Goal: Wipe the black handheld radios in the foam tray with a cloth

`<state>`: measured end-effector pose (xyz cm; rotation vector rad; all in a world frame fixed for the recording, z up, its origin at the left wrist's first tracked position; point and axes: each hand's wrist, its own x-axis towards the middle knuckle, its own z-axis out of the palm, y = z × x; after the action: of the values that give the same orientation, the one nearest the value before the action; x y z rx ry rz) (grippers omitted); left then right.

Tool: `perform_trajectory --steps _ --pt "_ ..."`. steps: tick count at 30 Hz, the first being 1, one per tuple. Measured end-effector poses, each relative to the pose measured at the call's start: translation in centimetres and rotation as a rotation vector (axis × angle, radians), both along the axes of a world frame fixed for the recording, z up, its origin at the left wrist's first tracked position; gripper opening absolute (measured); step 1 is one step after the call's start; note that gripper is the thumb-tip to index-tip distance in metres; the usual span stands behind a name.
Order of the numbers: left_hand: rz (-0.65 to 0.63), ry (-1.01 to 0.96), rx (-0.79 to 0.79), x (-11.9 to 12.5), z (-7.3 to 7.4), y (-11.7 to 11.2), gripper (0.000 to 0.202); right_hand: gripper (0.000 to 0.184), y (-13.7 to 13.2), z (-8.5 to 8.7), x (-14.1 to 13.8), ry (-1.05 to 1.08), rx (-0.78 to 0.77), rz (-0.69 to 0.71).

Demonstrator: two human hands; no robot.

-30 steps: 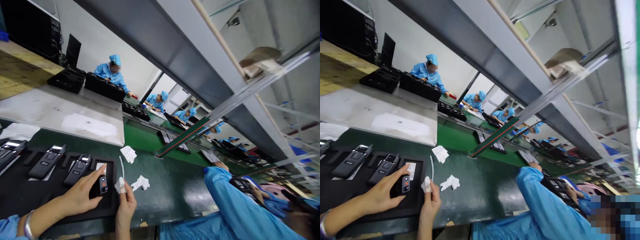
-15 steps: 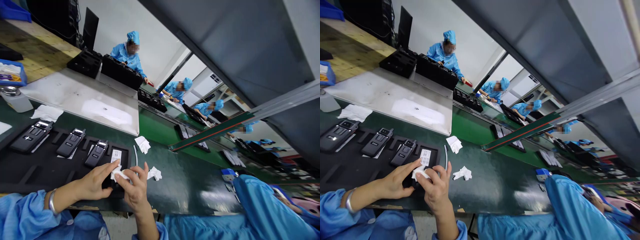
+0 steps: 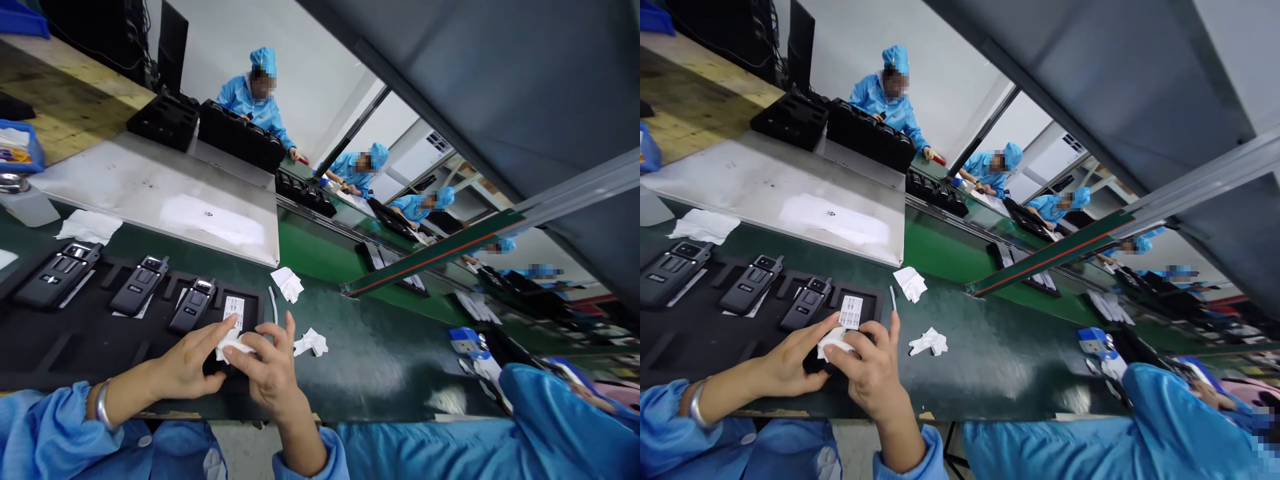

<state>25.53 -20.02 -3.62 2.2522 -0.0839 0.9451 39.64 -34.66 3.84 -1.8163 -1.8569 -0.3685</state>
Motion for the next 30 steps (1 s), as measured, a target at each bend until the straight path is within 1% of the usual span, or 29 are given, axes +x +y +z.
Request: perform_trajectory --steps 4,6,7,9,12,14,15,17,19,21,24,26,28,30 --pt "0.012 0.024 -0.037 0.1 0.4 0.1 0.095 0.039 0.0 -1.0 2.2 0.006 0.04 -0.123" --pt "-0.005 0.044 -0.057 0.0 0.6 0.0 0.096 0.041 -0.3 -1.2 2.7 0.045 0.066 -0.19" --pt "-0.01 0.049 -0.061 0.0 0.6 0.0 0.096 0.041 -0.5 -1.1 2.6 0.071 0.08 -0.197" --pt "-0.005 0.042 -0.045 0.0 0.6 0.0 0.095 0.04 -0.5 -0.6 1.9 0.105 0.086 -0.147" --pt "0.007 0.007 0.0 0.1 0.4 0.0 0.094 0.036 -0.1 0.3 0.6 0.086 0.034 -0.015" --pt "0.023 0.012 -0.014 0.1 0.5 0.1 0.094 0.035 0.0 0.3 0.8 0.061 0.01 -0.011" --pt "0.028 0.028 -0.034 0.1 0.5 0.1 0.095 0.036 -0.1 -0.1 1.1 0.052 0.011 -0.041" --pt "0.022 0.06 -0.068 0.1 0.7 0.2 0.096 0.037 -0.8 -1.2 2.2 0.06 0.022 -0.119" --pt "0.007 0.071 -0.085 0.1 0.8 0.1 0.098 0.038 -1.9 -2.9 3.2 0.114 0.041 -0.188" --pt "0.006 0.072 -0.091 0.1 0.8 0.0 0.098 0.038 -3.0 -4.6 3.6 0.21 0.081 -0.245" --pt "0.009 0.083 -0.094 0.0 0.7 -0.1 0.098 0.039 -4.1 -6.8 2.8 0.358 0.167 -0.32" --pt "0.027 0.095 -0.097 0.1 0.6 -0.2 0.096 0.038 -4.2 -7.9 1.9 0.455 0.206 -0.341" --pt "0.086 0.119 -0.104 0.5 0.8 -0.3 0.093 0.036 -4.0 -8.7 1.0 0.54 0.239 -0.344" --pt "0.178 0.184 -0.116 1.5 1.4 -0.3 0.092 0.033 -3.9 -9.4 0.4 0.599 0.273 -0.347"
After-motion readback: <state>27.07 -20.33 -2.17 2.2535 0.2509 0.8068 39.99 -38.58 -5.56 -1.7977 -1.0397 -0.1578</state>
